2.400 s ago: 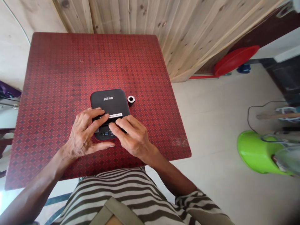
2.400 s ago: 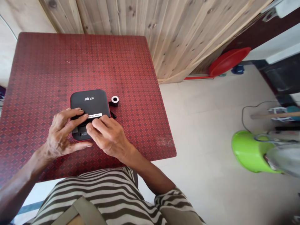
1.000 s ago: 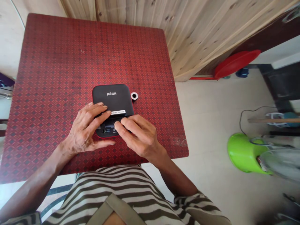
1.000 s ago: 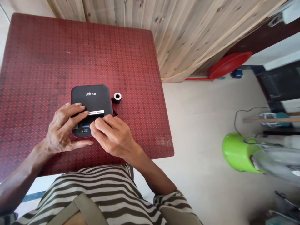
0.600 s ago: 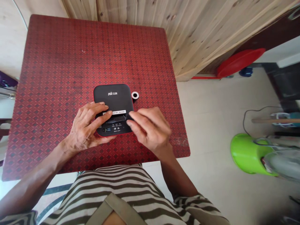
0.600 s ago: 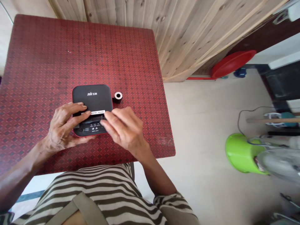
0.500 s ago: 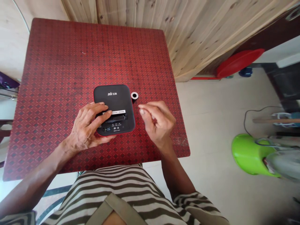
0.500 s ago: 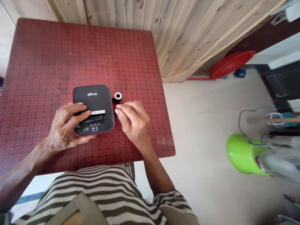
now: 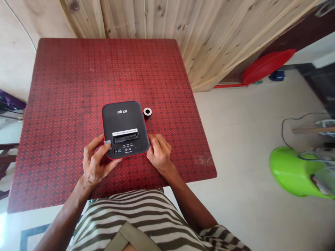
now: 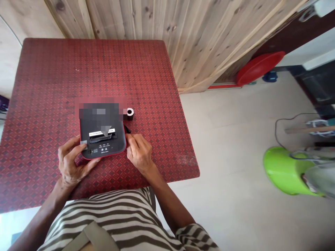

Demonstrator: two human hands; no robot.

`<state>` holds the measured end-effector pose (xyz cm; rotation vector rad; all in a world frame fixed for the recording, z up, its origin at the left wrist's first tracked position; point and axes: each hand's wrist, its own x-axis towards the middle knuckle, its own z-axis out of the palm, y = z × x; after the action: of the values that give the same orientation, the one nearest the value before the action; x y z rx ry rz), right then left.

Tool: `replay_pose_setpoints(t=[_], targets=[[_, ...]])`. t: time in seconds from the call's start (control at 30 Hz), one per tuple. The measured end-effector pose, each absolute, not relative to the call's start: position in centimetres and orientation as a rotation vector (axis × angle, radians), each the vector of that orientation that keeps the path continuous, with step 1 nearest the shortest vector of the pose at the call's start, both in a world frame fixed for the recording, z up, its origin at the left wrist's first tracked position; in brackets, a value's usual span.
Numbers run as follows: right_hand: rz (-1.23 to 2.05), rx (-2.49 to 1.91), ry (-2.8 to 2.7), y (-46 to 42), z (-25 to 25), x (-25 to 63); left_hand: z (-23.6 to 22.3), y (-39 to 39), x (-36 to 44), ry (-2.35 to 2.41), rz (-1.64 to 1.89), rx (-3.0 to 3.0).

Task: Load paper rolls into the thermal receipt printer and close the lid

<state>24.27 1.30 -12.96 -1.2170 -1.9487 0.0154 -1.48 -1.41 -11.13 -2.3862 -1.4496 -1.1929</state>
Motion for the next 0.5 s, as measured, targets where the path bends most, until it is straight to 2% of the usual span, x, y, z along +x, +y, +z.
replay_pose_setpoints(t=[0.13, 0.5], targets=[[-0.052, -1.21, -1.939, 1.57, -13.27, 24.12, -11.28, -1.23, -1.64, -1.446, -1.187, -2.368], [0.032, -1.176, -1.936, 1.7, -13.17, 24.23, -11.46, -1.33, -1.64, -1.469, -1.177, -2.341]])
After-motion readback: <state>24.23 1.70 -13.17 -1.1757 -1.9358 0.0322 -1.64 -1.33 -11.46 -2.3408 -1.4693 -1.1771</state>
